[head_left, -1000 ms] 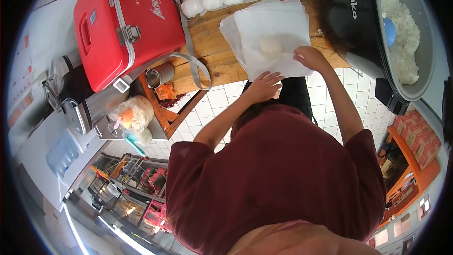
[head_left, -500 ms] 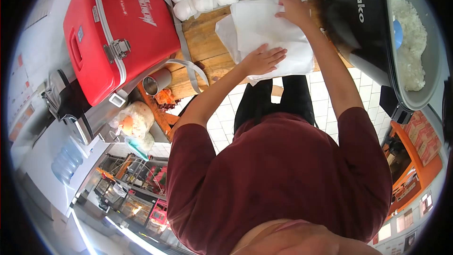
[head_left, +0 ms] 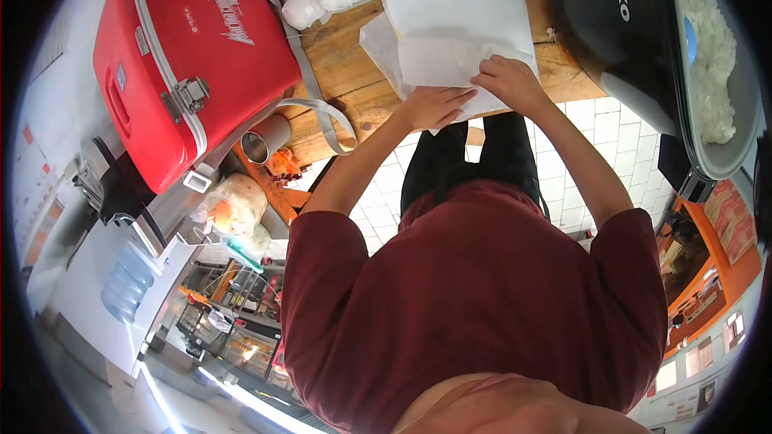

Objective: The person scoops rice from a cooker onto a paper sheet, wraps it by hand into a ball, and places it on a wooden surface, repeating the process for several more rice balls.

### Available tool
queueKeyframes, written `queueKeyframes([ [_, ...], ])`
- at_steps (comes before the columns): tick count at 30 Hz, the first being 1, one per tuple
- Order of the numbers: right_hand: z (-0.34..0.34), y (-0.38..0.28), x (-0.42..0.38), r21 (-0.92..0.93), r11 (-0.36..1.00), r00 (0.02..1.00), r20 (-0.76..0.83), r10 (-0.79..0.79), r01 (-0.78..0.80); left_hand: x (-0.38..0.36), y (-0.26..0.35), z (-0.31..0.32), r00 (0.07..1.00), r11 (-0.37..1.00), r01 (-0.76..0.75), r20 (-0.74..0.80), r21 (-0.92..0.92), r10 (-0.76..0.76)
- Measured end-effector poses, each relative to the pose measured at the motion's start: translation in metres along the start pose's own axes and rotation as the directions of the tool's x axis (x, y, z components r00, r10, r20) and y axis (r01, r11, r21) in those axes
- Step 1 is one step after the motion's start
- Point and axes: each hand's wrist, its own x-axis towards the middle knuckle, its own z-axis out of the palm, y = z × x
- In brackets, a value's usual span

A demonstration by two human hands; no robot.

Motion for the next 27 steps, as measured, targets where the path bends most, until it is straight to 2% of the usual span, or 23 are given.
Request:
queueKeyframes([
  [1, 0.001, 0.001, 0.0, 0.016, 1.0, 1.0, -0.004, -0.025, 0.026, -0.006, 0.011, -0.012, 0.998, 0.965, -0.005, -0.064, 0.261, 0.022],
  [2, 0.002, 0.002, 0.0, 0.027, 0.998, 0.999, -0.012, -0.05, 0.051, -0.014, 0.017, -0.013, 0.998, 0.965, -0.015, -0.057, 0.262, 0.031],
  [3, 0.002, 0.004, 0.001, 0.023, 0.999, 0.999, -0.018, -0.042, 0.042, -0.021, 0.023, -0.014, 0.964, 0.956, -0.069, -0.229, 0.285, 0.138],
  [4, 0.002, 0.004, 0.0, 0.021, 0.999, 0.999, -0.002, -0.047, 0.047, -0.026, 0.027, -0.015, 0.89, 0.943, -0.114, -0.389, 0.311, 0.236],
  [5, 0.004, 0.002, -0.004, 0.025, 0.998, 0.998, 0.017, -0.052, 0.052, -0.028, 0.024, -0.014, 0.893, 0.946, -0.118, -0.384, 0.302, 0.234],
  [7, 0.009, 0.001, -0.006, 0.062, 0.997, 0.998, -0.024, -0.052, 0.054, -0.01, 0.012, -0.037, 0.956, 0.818, 0.087, -0.279, 0.568, 0.092],
  [8, 0.012, 0.003, -0.006, 0.087, 0.994, 0.996, -0.071, -0.06, 0.066, 0.001, -0.002, -0.046, 0.954, 0.898, 0.105, -0.299, 0.427, 0.031],
  [9, 0.016, 0.007, -0.007, 0.084, 0.994, 0.995, -0.077, -0.056, 0.063, 0.007, -0.023, -0.051, 0.976, 0.925, 0.037, -0.211, 0.378, 0.047],
  [11, 0.026, 0.015, -0.016, 0.058, 0.997, 0.994, -0.1, -0.04, 0.046, 0.007, -0.051, -0.051, 0.989, 0.945, -0.061, -0.107, 0.321, 0.1],
  [12, 0.029, 0.018, -0.017, 0.058, 0.998, 0.995, -0.094, -0.032, 0.038, 0.011, -0.056, -0.051, 0.989, 0.948, -0.064, -0.107, 0.313, 0.102],
  [14, 0.035, 0.027, -0.016, 0.03, 0.999, 0.988, -0.151, -0.034, 0.039, 0.017, -0.062, -0.049, 0.967, 0.931, -0.163, -0.134, 0.327, 0.216],
  [18, 0.045, 0.04, -0.019, 0.039, 0.998, 0.984, -0.173, -0.036, 0.043, 0.016, -0.067, -0.043, 0.951, 0.927, -0.195, -0.168, 0.322, 0.258],
  [20, 0.053, 0.044, -0.028, 0.08, 0.997, 0.982, -0.185, 0.032, -0.018, 0.012, -0.063, -0.039, 0.949, 0.963, -0.16, -0.235, 0.216, 0.21],
  [24, 0.05, 0.039, -0.029, 0.12, 0.992, 0.982, -0.181, 0.049, -0.028, 0.003, -0.058, -0.043, 0.964, 0.972, -0.103, -0.221, 0.212, 0.15],
  [26, 0.044, 0.039, -0.032, 0.016, 0.999, 0.985, -0.167, 0.045, -0.043, 0.003, -0.065, -0.036, 0.957, 0.934, -0.142, -0.195, 0.328, 0.214],
  [27, 0.049, 0.043, -0.036, 0.017, 0.999, 0.985, -0.164, 0.048, -0.046, 0.003, -0.07, -0.034, 0.957, 0.936, -0.142, -0.196, 0.323, 0.213],
])
